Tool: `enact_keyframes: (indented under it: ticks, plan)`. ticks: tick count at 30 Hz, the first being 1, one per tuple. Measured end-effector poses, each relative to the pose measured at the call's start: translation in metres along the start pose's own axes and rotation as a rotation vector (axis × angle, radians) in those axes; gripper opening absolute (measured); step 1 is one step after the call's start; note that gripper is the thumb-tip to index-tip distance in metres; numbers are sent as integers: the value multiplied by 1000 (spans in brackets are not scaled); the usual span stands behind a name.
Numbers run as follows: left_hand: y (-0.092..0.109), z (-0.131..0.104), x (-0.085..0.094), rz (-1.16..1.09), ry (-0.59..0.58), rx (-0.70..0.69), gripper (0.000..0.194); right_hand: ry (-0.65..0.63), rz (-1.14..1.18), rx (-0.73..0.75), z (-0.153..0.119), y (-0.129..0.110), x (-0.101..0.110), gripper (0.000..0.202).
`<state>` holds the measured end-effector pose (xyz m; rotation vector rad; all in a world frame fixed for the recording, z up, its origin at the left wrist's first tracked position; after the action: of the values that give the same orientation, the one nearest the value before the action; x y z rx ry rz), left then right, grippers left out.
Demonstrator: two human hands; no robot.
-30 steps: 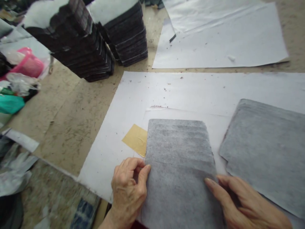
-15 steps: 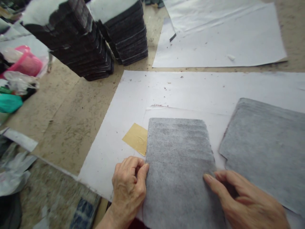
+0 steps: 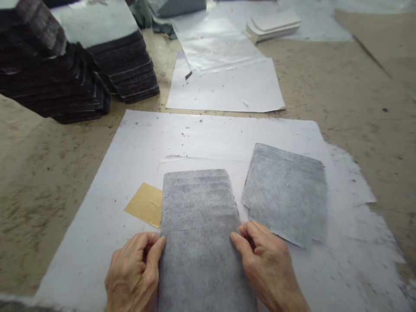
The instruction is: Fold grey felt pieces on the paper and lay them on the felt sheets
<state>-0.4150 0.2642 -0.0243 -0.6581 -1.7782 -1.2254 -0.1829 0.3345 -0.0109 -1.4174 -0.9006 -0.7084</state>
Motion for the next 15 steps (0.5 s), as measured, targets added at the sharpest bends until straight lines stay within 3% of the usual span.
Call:
enact_keyframes:
  ticks: [9, 12, 15]
  plan:
    - [4, -2, -2, 35, 30, 11, 27, 18, -98, 69, -2, 2, -4, 24]
    - [5, -3, -2, 14, 82, -26, 22, 117, -204, 101, -7, 2, -7, 19]
    - [11, -4, -4, -81, 143, -18, 22, 243, -296, 26, -13, -1, -11, 19]
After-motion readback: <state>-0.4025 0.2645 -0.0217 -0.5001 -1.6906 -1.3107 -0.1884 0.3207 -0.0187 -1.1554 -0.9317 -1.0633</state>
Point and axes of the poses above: each hand's wrist, its own z-axis towards the middle knuckle, its own x-axis out of the back of the hand, y = z × x, the point moved 2 cm from there along z, towards the middle knuckle, and after that the axes turned 5 degrees about -z, right-handed, at the moved point
